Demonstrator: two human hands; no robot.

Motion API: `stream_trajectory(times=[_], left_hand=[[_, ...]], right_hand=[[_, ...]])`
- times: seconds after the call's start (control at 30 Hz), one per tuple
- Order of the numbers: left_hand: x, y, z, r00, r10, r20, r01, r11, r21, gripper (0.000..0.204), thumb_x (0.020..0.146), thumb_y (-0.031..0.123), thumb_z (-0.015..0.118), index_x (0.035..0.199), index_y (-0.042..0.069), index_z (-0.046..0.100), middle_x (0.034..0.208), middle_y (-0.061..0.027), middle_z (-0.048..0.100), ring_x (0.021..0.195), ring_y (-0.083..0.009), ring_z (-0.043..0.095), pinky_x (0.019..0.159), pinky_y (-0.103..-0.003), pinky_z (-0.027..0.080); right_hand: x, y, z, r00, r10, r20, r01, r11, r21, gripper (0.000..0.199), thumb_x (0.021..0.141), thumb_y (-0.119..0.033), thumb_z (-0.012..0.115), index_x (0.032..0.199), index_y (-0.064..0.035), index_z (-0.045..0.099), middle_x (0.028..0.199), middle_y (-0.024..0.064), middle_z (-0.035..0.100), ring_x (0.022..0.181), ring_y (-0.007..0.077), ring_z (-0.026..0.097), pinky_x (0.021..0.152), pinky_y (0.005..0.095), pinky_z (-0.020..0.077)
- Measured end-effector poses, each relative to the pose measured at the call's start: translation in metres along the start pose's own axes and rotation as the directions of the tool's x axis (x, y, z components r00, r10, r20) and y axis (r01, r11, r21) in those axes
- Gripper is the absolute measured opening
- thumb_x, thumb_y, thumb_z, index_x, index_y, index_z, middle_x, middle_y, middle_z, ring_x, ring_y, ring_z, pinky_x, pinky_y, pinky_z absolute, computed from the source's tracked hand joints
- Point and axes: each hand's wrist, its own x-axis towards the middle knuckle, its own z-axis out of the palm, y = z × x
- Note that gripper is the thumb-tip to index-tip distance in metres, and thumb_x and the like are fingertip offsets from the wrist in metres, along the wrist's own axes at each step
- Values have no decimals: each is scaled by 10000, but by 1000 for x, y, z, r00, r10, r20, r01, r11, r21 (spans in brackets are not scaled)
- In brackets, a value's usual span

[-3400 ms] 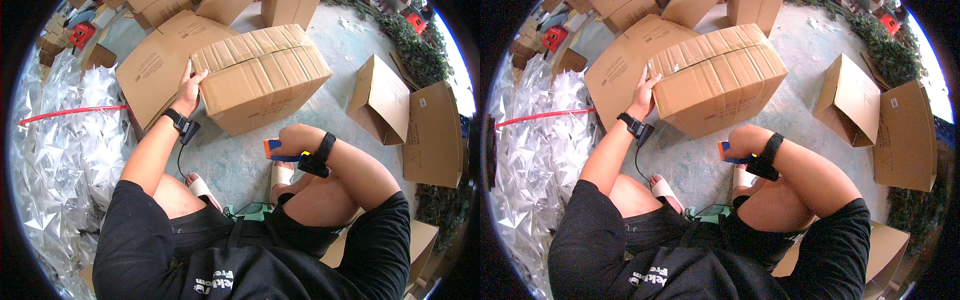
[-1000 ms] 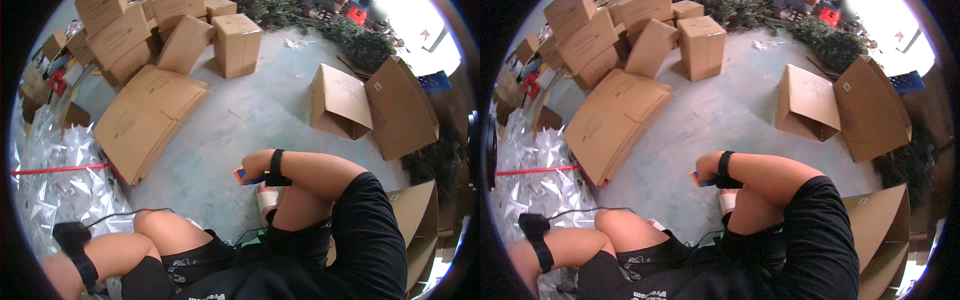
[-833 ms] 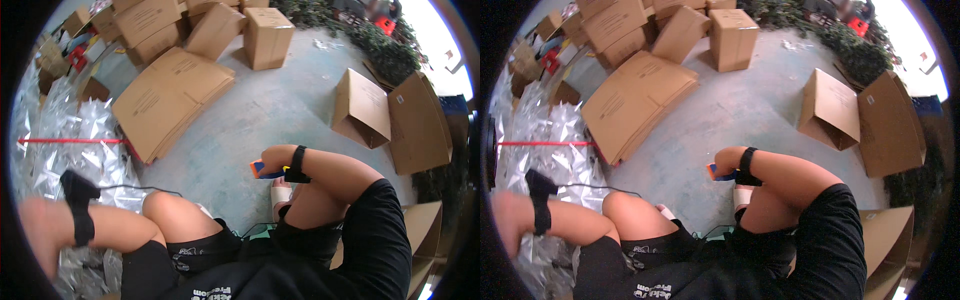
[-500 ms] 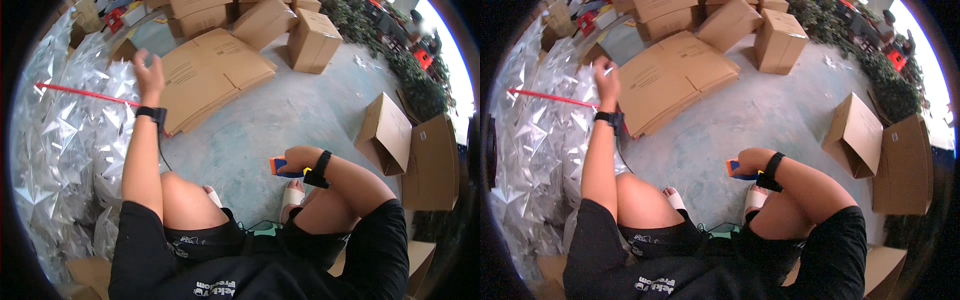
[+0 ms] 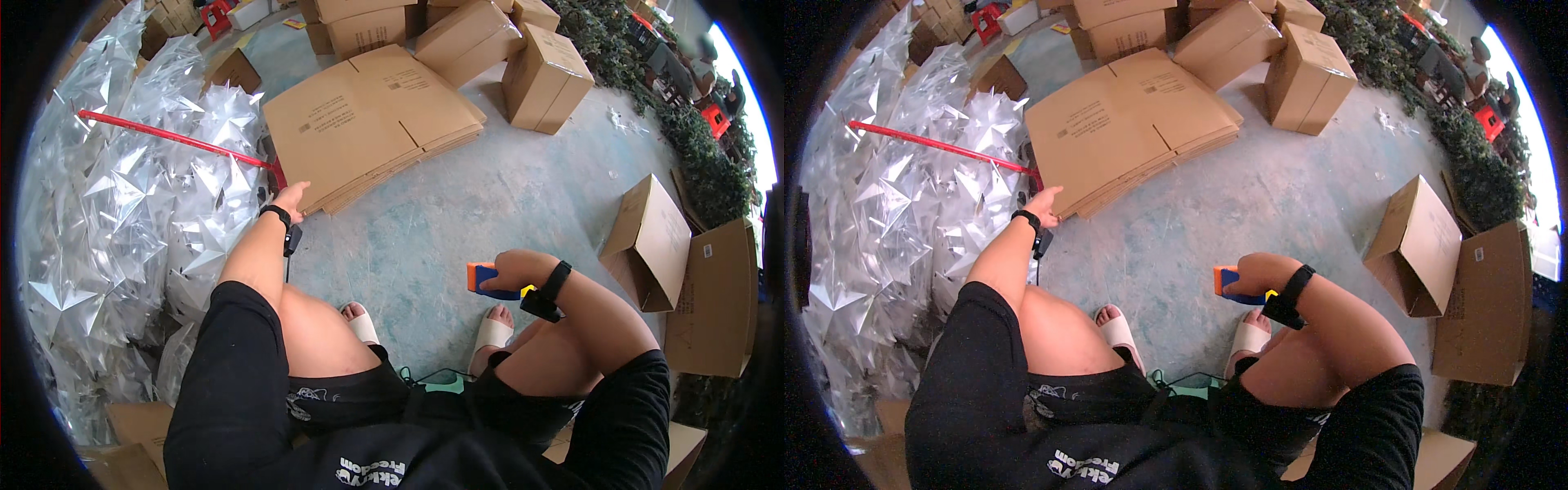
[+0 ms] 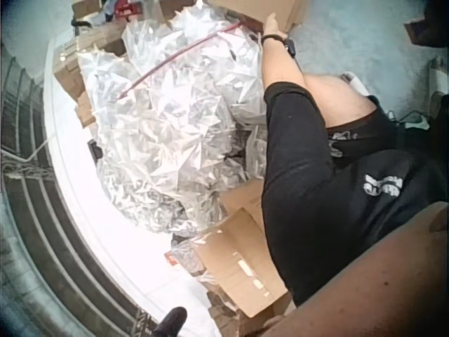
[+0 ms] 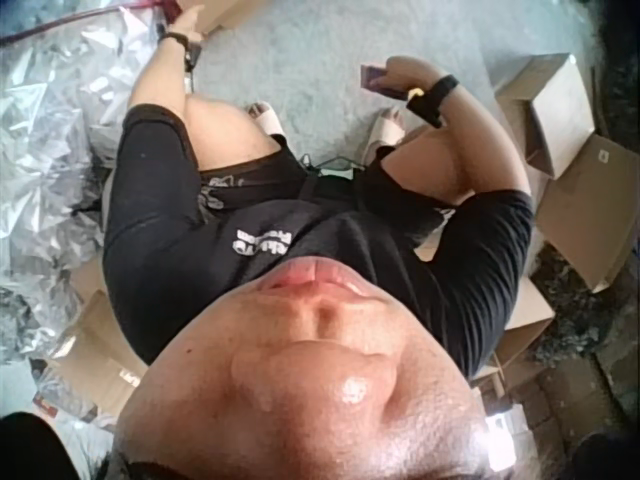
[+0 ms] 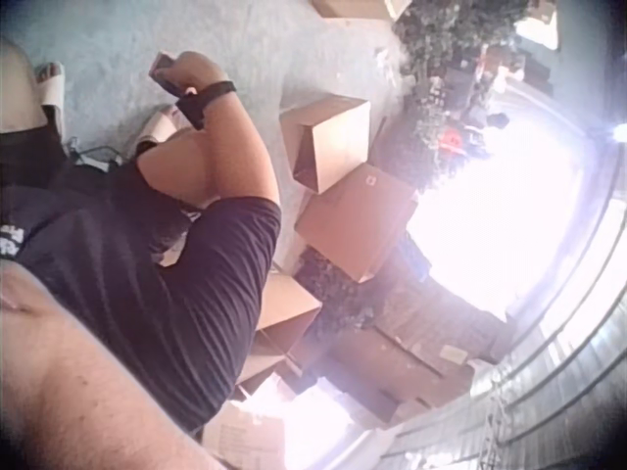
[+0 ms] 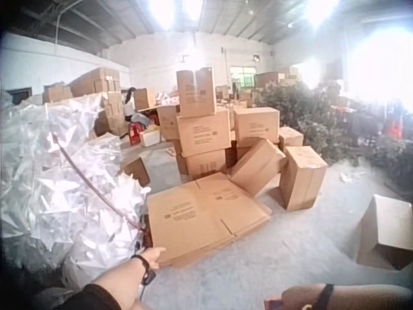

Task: Assembling and taping cardboard boxes using a tape dispenser.

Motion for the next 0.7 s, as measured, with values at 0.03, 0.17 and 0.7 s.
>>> stream_trajectory(times=[0.03,0.17,0.7], left_hand=[[-2,2,20,1000,-9,23,9,1000,6,439,944,399,592,1273,113,540,1174,-113,642,1045,-256,609,779,-433,458],[-17,14,46,987,-19,-158,7,997,-78,463,916,454,634,1248,144,550,1158,-78,632,1034,-248,595,764,-432,443],[-131,98,94,722,690,44,-627,680,-381,364,948,178,660,1256,44,521,1255,-101,610,1140,-256,602,930,-410,512]], right_hand=[[-2,6,3,1000,18,14,-17,1000,-13,668,847,-614,589,862,43,712,805,236,684,722,386,637,698,460,493],[-3,10,3,998,22,51,-23,1000,11,627,814,-588,611,904,22,721,904,250,696,811,411,663,748,467,509],[-12,8,0,999,44,-4,-44,998,51,593,811,-558,612,906,15,733,926,251,699,833,409,667,759,462,517]])
